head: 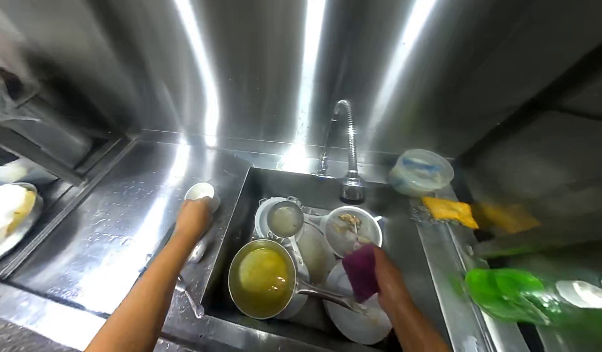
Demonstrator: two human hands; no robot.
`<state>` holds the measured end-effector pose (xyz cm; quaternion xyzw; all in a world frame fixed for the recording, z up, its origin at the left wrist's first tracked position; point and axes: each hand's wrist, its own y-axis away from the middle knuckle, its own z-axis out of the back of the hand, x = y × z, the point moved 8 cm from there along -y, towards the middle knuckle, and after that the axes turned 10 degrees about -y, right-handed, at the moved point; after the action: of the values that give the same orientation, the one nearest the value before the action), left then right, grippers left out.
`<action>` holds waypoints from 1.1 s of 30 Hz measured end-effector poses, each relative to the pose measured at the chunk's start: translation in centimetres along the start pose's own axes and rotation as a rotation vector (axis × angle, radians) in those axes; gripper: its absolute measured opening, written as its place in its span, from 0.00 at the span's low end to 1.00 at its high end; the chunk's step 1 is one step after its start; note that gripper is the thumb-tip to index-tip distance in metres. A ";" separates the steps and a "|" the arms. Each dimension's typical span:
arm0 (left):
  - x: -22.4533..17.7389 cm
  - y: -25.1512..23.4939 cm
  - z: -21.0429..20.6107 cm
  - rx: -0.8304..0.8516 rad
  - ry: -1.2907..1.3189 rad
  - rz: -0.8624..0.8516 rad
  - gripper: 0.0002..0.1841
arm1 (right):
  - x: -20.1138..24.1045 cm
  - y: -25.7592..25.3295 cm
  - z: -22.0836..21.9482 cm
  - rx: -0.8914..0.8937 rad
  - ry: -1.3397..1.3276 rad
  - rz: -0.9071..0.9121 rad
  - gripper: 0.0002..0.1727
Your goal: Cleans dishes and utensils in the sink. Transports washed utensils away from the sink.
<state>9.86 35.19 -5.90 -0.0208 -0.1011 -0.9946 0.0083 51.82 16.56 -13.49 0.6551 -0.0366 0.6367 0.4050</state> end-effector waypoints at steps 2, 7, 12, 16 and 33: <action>-1.4 0.8 1.0 -0.173 0.012 -0.075 0.20 | -1.2 -2.0 0.1 0.044 0.093 0.013 0.24; -9.1 6.4 1.1 -0.279 0.162 -0.328 0.25 | -5.4 -5.2 -7.3 0.480 0.550 -0.045 0.20; -12.2 11.1 -1.5 -0.254 0.285 -0.364 0.16 | -8.5 -5.8 -16.0 0.644 0.775 -0.028 0.27; -10.0 12.9 -3.5 -0.177 0.306 -0.239 0.15 | -9.6 -6.4 -18.8 0.662 0.950 -0.061 0.29; -8.2 13.8 -7.6 0.268 0.325 -0.048 0.18 | -11.4 2.0 -12.6 1.048 1.459 0.127 0.21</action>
<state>18.04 20.24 -10.96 0.1437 -0.2305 -0.9624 0.0034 38.40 17.21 -24.12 0.1856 0.4884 0.8506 -0.0592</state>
